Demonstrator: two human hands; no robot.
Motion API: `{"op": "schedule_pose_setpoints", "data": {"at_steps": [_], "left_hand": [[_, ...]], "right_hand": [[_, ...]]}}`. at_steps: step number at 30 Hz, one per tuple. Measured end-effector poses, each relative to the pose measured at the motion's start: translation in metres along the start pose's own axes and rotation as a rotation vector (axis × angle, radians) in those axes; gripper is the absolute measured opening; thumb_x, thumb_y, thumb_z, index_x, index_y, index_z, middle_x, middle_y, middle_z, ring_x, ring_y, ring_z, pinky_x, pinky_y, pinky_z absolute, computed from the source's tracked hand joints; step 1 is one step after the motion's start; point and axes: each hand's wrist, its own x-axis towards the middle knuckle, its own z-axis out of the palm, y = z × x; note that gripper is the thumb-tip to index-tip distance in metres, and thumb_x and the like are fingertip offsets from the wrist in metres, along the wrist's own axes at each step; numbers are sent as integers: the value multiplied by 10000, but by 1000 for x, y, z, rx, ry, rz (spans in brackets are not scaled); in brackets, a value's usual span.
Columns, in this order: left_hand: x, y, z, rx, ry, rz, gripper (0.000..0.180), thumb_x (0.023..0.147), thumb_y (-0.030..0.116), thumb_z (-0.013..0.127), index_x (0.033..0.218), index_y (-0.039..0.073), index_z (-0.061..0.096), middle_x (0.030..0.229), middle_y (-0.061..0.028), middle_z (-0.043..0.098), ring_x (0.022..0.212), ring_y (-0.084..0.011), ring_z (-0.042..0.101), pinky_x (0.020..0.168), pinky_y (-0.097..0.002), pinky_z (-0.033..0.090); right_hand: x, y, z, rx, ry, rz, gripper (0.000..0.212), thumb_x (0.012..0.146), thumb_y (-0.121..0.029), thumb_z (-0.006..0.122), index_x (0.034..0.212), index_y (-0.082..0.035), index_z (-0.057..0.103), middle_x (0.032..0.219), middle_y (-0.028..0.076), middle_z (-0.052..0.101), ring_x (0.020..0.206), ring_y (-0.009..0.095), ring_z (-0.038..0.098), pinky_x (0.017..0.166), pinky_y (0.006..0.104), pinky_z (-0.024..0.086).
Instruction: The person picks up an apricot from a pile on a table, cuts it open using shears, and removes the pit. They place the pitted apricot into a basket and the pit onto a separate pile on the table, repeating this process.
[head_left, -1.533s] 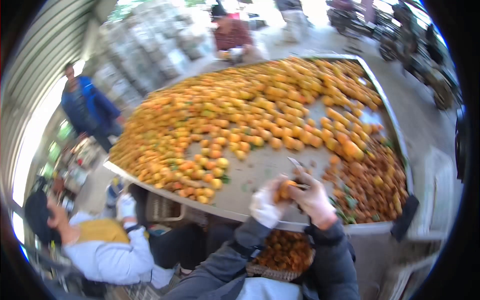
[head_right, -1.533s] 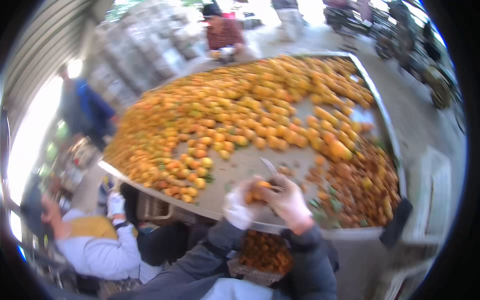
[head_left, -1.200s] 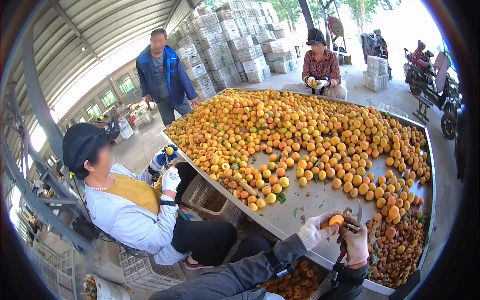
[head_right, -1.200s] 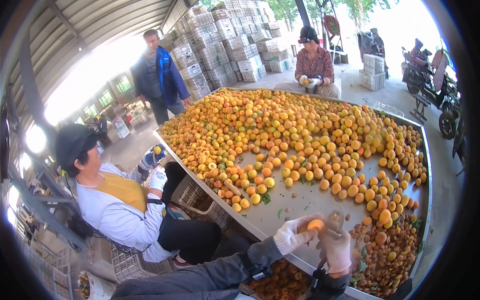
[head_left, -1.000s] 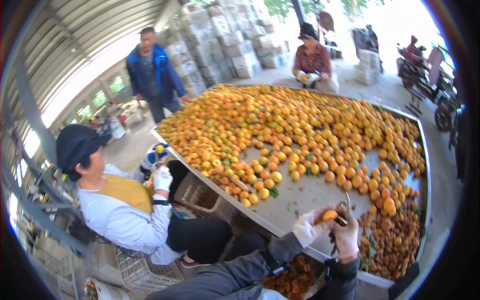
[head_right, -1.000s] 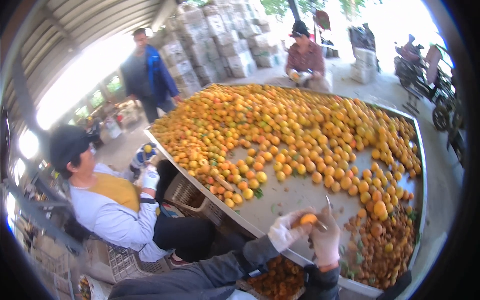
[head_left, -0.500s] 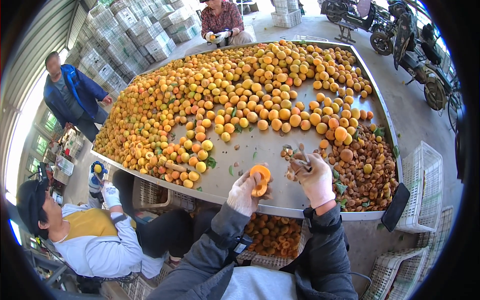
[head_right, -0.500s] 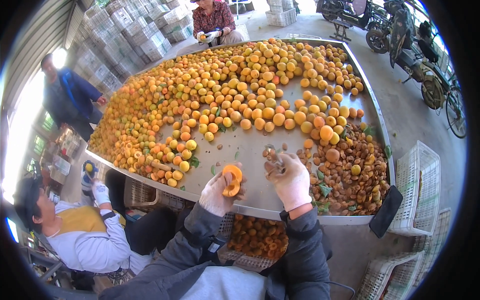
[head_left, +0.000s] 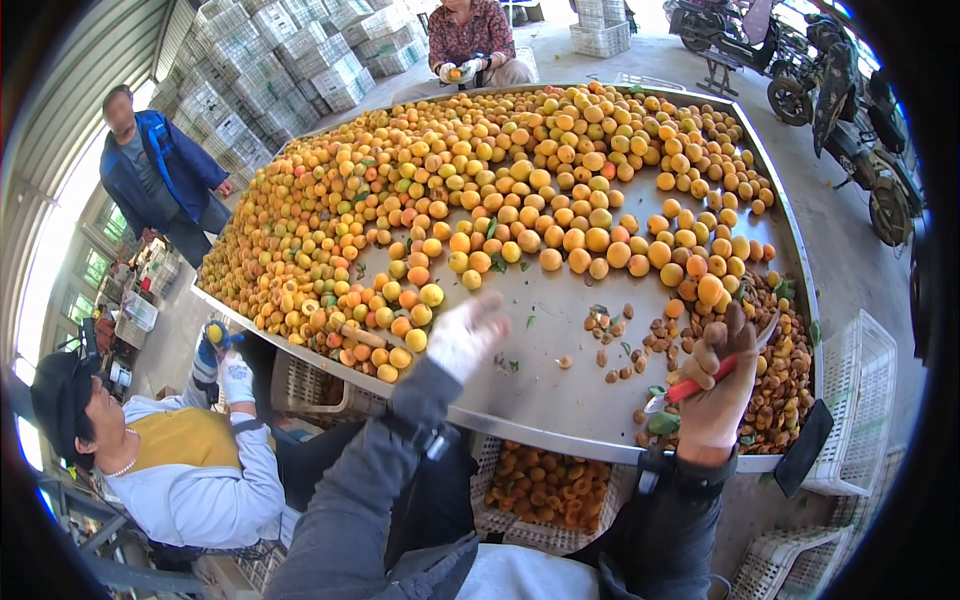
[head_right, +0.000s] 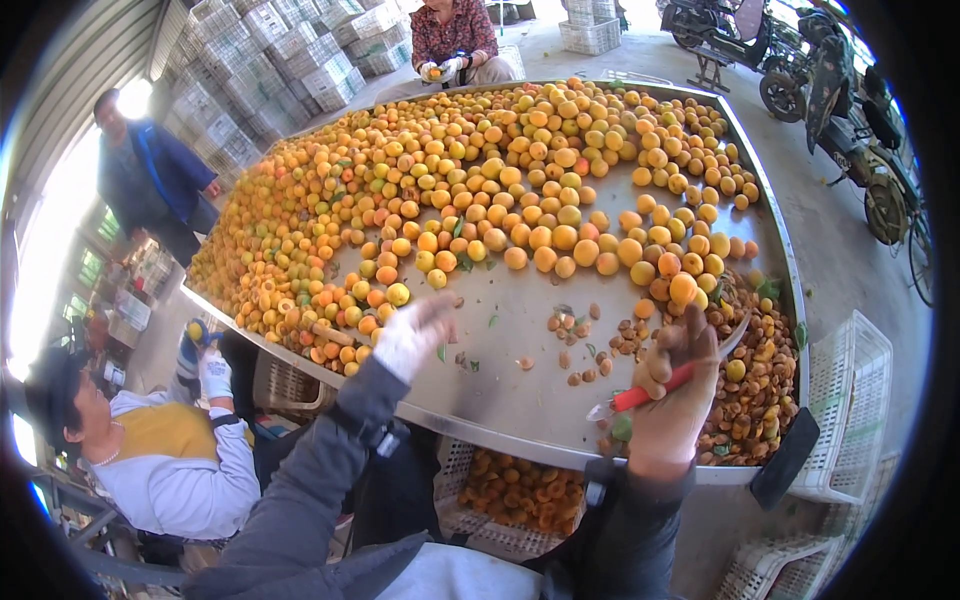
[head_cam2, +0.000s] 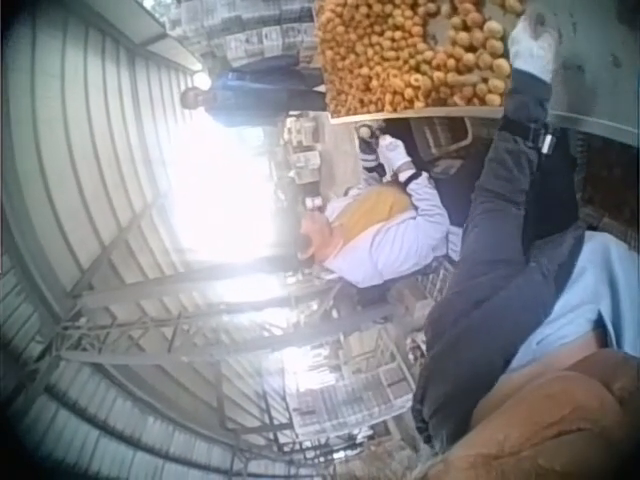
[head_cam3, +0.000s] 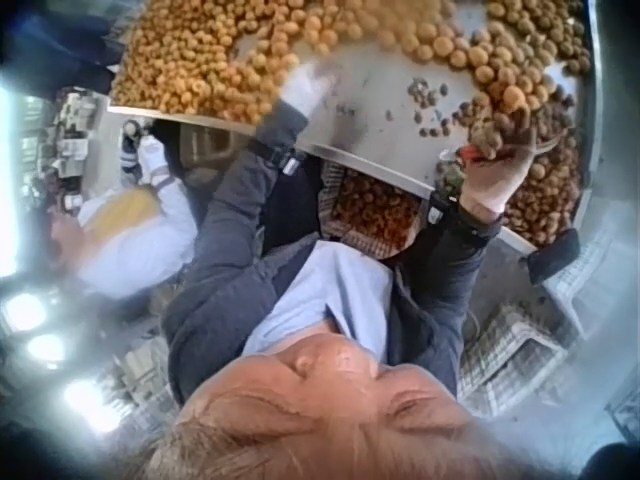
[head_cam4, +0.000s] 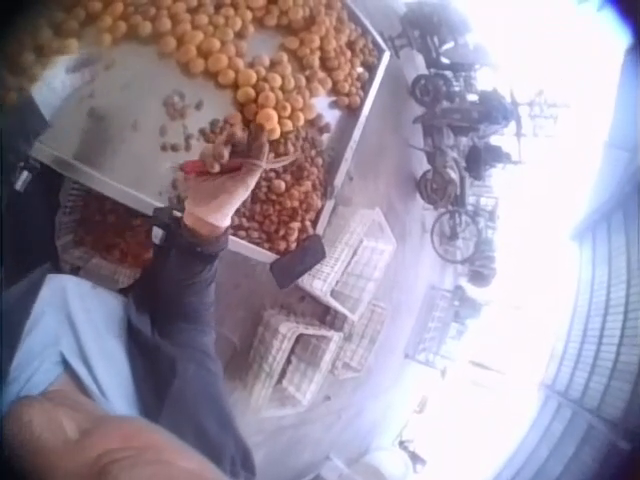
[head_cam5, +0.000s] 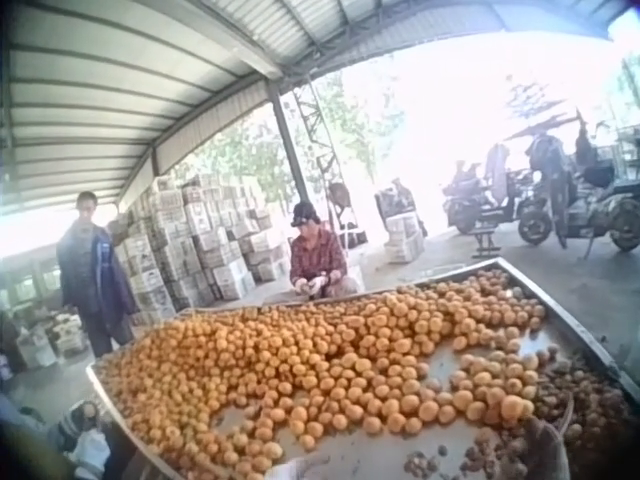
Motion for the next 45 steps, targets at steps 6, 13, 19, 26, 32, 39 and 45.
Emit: {"op": "schedule_pose_setpoints", "data": {"at_steps": [6,13,19,26,32,39,45], "left_hand": [[125,-44,-27,826,282,-82,489,860,261,612,1315,100,535,1269,-101,598,1108,-315,593,980,-369,452],[165,-59,-6,1508,223,-178,416,809,333,631,1213,240,595,1201,1,612,1201,-214,476,1044,-409,313],[108,-29,11,427,147,-38,477,771,110,662,1239,96,565,1135,-105,626,976,-274,628,863,-392,516],[-7,25,60,-978,-259,-94,557,780,-99,525,1322,21,477,1185,-132,595,1047,-278,622,936,-395,517],[-35,25,66,-442,-203,-86,515,854,20,643,1337,4,462,1162,-81,581,1067,-165,584,918,-289,499],[-44,36,69,-1033,-319,-13,527,886,217,684,1326,21,471,1159,-125,601,1071,-248,596,945,-371,480],[-47,34,75,-922,-290,25,536,888,265,684,1318,18,480,1148,-121,615,1065,-227,596,938,-351,469]], "right_hand": [[-33,38,4,-502,9,518,249,933,-150,521,1167,-68,540,673,2,485,430,59,365,367,204,250],[-30,31,17,-548,40,464,233,900,-85,534,1117,-2,551,675,62,560,375,83,392,340,225,303],[-27,45,14,-670,-42,449,255,880,-49,552,1113,52,574,686,59,583,370,82,450,326,210,318],[-21,105,-15,-1000,-199,132,196,848,-97,613,1028,-26,644,673,25,591,574,92,566,520,268,452],[-28,98,-23,-1377,-398,-202,125,814,-78,627,925,-24,644,627,115,592,568,175,584,569,312,472],[-34,84,-23,-1205,-454,-41,142,779,-47,616,915,-40,654,704,164,628,613,256,625,598,326,489],[-44,78,-13,-1235,-552,-82,148,775,-47,611,915,-61,660,753,178,637,713,354,645,632,383,508]]}}
